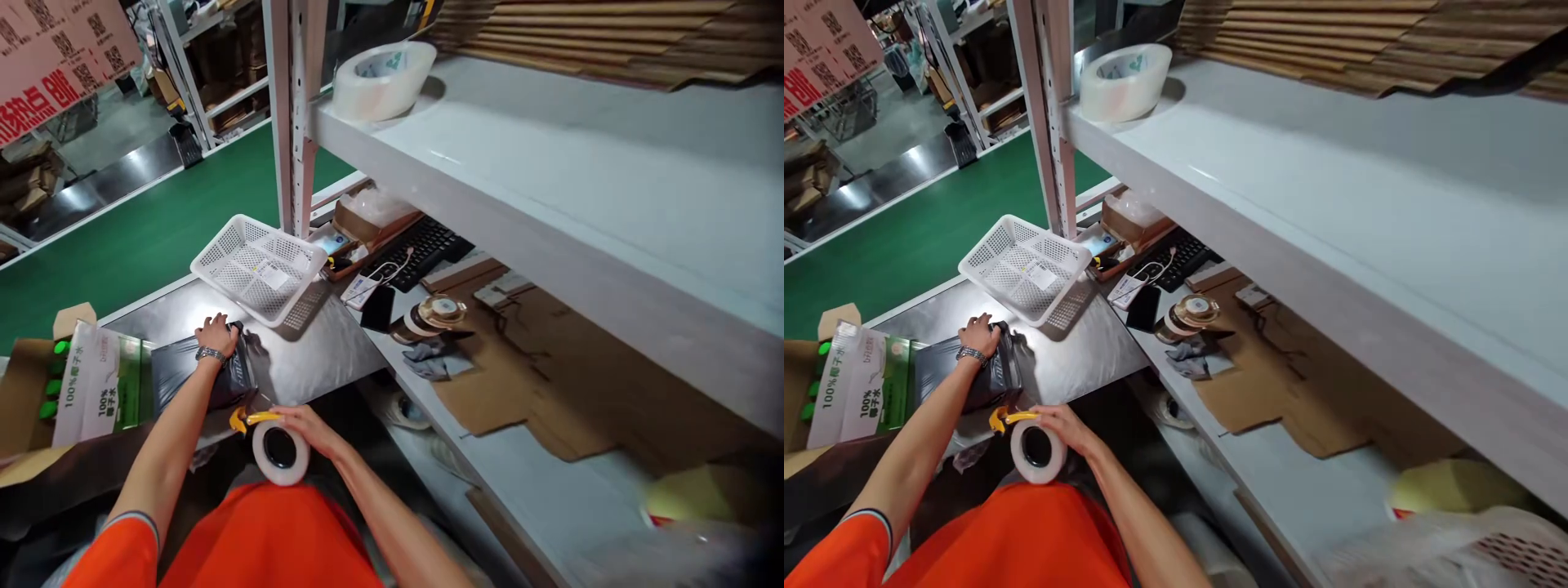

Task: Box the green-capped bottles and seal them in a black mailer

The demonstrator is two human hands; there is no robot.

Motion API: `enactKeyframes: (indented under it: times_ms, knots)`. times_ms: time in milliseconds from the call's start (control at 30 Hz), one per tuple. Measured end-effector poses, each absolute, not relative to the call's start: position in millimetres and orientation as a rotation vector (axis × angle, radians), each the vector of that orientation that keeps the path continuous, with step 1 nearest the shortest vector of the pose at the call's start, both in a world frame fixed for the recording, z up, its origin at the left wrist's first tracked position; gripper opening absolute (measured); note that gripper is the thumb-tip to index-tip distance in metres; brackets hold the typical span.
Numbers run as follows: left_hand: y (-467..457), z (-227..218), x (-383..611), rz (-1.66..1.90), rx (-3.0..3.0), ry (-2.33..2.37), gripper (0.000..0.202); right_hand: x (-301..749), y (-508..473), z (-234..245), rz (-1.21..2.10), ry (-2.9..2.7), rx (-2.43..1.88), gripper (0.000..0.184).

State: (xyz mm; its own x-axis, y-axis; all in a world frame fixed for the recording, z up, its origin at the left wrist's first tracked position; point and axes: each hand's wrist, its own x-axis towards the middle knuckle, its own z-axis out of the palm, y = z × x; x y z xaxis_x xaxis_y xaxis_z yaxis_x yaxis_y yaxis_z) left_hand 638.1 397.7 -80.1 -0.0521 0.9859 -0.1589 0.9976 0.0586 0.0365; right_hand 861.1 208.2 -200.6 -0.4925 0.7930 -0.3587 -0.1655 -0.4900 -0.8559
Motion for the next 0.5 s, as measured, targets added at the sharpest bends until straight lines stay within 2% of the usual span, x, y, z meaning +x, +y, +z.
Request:
enactKeyframes:
  times_ms: [133,233,333,500]
  knots:
    - [403,-75,639,-0.18,2.031,2.164,0.048,807,228,-180,1.97,-1.293,-1.021,0.04]
    - [395,-72,641,-0.214,2.172,2.044,0.051,794,225,-166,1.854,-1.7,-1.014,0.039]
    - [360,-76,642,-0.236,2.395,1.737,0.047,831,209,-162,1.792,-1.825,-1.115,0.038]
    - [274,-99,627,-0.188,2.587,1.002,0.025,948,192,-145,1.764,-1.53,-1.371,0.048]
